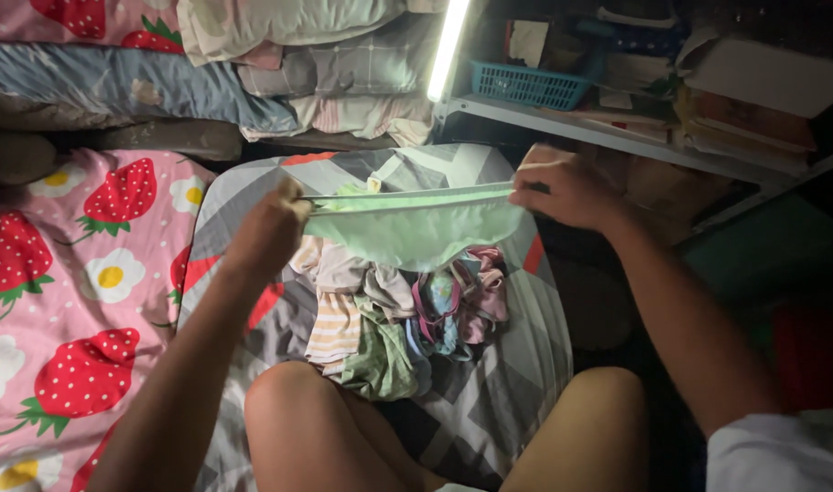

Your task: Folding small pieces of laundry, specifically underwear and small garments, on a bed.

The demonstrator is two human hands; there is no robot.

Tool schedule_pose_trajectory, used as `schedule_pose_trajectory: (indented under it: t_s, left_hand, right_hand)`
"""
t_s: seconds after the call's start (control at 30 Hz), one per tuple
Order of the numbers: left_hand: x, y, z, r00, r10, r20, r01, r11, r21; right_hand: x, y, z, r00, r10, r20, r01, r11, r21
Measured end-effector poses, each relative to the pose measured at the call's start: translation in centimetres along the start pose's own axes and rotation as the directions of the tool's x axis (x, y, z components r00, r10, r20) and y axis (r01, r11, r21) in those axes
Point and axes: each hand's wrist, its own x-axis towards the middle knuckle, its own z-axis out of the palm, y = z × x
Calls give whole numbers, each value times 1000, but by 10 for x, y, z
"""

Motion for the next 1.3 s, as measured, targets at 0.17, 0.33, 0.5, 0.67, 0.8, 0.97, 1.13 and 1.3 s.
schedule_pose_trajectory:
  t_s: [0.17,0.33,0.5,0.67,0.8,0.97,1.13,1.3]
  left_hand:
    - [10,76,-45,895,-105,-433,70,993,-96]
    - [3,40,-5,855,96,-509,41,967,252]
    - [-10,58,-19,938,216,-270,-108,925,365]
    - [17,73,-41,966,159,-202,-121,975,189]
    - [45,23,-16,976,150,-157,-167,981,-99]
    - [53,51,-47,932,28,-360,-90,984,-156]
    - [15,56,-53,888,135,-440,-236,955,-183]
    - [-76,7,57,988,146,-40,-149,894,-423]
  right_hand:
    - [4,-7,5,961,30,-276,-111,953,-282]
    - [7,-28,2,827,-354,-436,-56,721,-691]
    - [-6,23,21,993,56,-101,-71,986,-154]
    - [-3,80,40,922,354,-157,-305,914,269]
    - [12,80,41,917,347,-195,-182,802,569]
    - [21,85,39,841,418,-343,-285,882,377]
    - [-7,86,47,810,359,-464,-23,810,586]
    - [-73,55,87,971,231,-56,-215,955,205]
